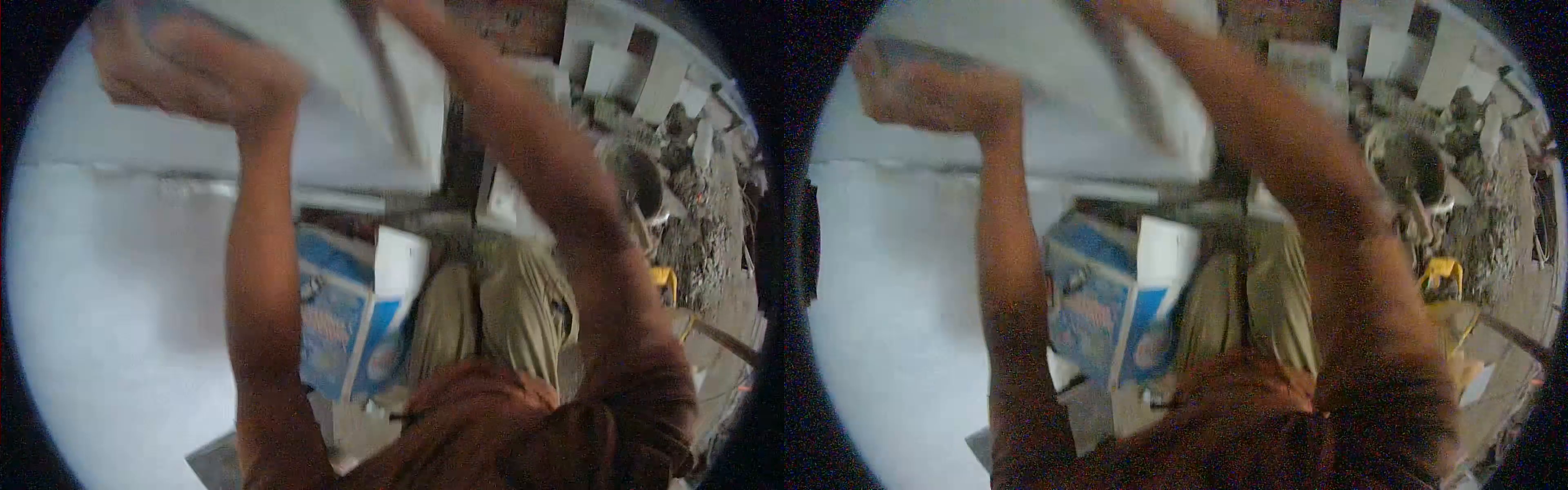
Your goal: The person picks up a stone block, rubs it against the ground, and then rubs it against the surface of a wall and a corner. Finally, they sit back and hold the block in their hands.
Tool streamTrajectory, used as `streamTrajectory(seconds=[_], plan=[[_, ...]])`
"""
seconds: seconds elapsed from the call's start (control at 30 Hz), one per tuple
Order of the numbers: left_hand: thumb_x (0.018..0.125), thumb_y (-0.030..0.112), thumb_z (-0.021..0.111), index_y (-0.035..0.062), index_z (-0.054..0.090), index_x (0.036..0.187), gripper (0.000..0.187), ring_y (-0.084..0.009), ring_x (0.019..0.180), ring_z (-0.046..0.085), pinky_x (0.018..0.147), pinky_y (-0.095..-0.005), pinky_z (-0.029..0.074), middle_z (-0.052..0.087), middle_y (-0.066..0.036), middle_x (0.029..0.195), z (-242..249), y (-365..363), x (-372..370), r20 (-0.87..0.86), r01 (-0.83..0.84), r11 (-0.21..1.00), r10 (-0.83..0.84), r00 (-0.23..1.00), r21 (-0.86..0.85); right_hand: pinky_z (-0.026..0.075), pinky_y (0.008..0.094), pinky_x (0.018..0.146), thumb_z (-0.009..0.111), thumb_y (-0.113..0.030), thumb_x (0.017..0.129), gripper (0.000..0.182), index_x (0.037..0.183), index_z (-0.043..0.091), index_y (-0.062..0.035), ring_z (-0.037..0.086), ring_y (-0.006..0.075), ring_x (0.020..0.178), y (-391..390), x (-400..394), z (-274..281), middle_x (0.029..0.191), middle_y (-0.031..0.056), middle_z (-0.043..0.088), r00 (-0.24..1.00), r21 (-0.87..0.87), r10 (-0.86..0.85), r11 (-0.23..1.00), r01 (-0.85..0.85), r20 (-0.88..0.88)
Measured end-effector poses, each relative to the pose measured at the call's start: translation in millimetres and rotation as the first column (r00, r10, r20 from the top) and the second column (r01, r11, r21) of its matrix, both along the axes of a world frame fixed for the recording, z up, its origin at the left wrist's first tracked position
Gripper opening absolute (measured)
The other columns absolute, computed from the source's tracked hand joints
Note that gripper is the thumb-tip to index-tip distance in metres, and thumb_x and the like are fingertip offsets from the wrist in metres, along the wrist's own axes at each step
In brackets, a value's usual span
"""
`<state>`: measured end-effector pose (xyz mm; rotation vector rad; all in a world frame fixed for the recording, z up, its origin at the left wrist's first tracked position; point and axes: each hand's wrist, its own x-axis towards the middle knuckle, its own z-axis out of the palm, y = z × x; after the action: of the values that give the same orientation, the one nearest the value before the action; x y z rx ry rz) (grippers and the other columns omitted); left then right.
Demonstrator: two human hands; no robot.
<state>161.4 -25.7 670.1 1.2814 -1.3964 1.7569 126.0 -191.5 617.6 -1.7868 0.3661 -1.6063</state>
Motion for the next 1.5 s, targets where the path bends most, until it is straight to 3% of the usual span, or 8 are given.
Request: streamTrajectory(seconds=[0.07,0.6,0.7,0.77,0.9,0.97,1.03,1.5], plan=[[0.106,0.031,0.031,-0.0062,0.051,0.134,0.051,-0.0408,0.137,0.039,0.113,-0.0512,0.025,0.048,-0.024,0.143,-4.7,14.0,9.9,0.076,-0.047,0.998,0.044,0.996,0.034,0.042,0.0475,0.083,0.071,-0.036,0.082,0.042,0.110,0.070,-0.0043,0.053,0.0372,0.092,59.2,-27.7,5.2,0.095,0.0194,0.056,0.888,-0.177,-0.023,0.977,0.116,0.459],[0.103,0.024,0.028,-0.0102,0.049,0.137,0.052,-0.0428,0.138,0.037,0.115,-0.0560,0.027,0.046,-0.025,0.145,-6.6,-4.1,-52.3,-0.241,0.010,0.995,-0.035,0.970,-0.104,0.043,0.0385,0.075,0.060,-0.027,0.096,0.033,0.118,0.064,-0.0033,0.052,0.0255,0.082,-21.1,-8.7,-26.5,0.090,0.0116,0.055,0.969,0.001,-0.246,0.969,0.246,0.023],[0.103,0.024,0.029,-0.0101,0.049,0.136,0.052,-0.0424,0.139,0.037,0.115,-0.0558,0.027,0.046,-0.025,0.144,0.9,-8.0,-45.5,-0.194,0.041,0.990,-0.067,0.979,-0.136,0.049,0.0373,0.074,0.051,-0.037,0.103,0.039,0.121,0.063,-0.0041,0.060,0.0208,0.085,-45.3,-44.7,3.9,0.099,0.0112,0.063,0.847,0.486,0.419,0.693,-0.532,0.328],[0.103,0.024,0.029,-0.0101,0.049,0.136,0.051,-0.0421,0.139,0.037,0.115,-0.0557,0.026,0.046,-0.025,0.144,-5.6,-8.3,-49.7,-0.211,0.037,0.991,-0.064,0.975,-0.130,0.054,0.0363,0.077,0.041,-0.043,0.105,0.046,0.123,0.062,-0.0062,0.065,0.0182,0.092,-29.6,-78.4,8.4,0.108,0.0097,0.068,0.226,0.236,0.541,0.052,-0.970,0.810],[0.104,0.024,0.030,-0.0104,0.049,0.136,0.051,-0.0428,0.138,0.038,0.116,-0.0562,0.026,0.045,-0.026,0.145,-1.2,0.1,-44.9,-0.201,0.008,0.995,-0.028,0.979,-0.101,0.055,0.0357,0.081,0.043,-0.042,0.105,0.044,0.125,0.060,-0.0071,0.066,0.0184,0.095,-14.6,-85.8,15.6,0.110,0.0106,0.068,0.283,0.286,0.542,0.081,-0.955,0.791],[0.104,0.024,0.029,-0.0105,0.049,0.136,0.051,-0.0431,0.138,0.038,0.116,-0.0568,0.026,0.045,-0.027,0.145,-4.6,0.5,-39.9,-0.202,0.059,0.995,-0.075,0.976,-0.083,0.053,0.0366,0.083,0.050,-0.036,0.103,0.037,0.123,0.061,-0.0075,0.065,0.0221,0.096,-7.9,-50.1,14.8,0.111,0.0106,0.066,0.791,0.307,0.459,0.747,-0.590,0.404],[0.105,0.027,0.029,-0.0104,0.049,0.135,0.052,-0.0438,0.137,0.039,0.116,-0.0584,0.026,0.046,-0.028,0.143,-9.0,6.0,-23.6,-0.083,0.030,0.999,-0.032,0.996,-0.023,0.048,0.0413,0.083,0.066,-0.027,0.093,0.035,0.120,0.061,-0.0051,0.059,0.0279,0.096,12.8,-22.6,36.2,0.104,0.0131,0.060,0.935,0.011,0.009,1.000,-0.013,0.355],[0.108,0.026,0.027,-0.0096,0.049,0.135,0.050,-0.0437,0.135,0.043,0.113,-0.0544,0.030,0.049,-0.027,0.141,-4.9,-6.0,-38.7,-0.101,-0.010,0.991,-0.004,0.995,-0.137,0.044,0.0494,0.086,0.066,-0.033,0.090,0.043,0.120,0.061,-0.0024,0.051,0.0416,0.100,42.3,-17.2,15.7,0.103,0.0240,0.051,0.971,0.128,0.016,0.991,-0.048,0.238]])
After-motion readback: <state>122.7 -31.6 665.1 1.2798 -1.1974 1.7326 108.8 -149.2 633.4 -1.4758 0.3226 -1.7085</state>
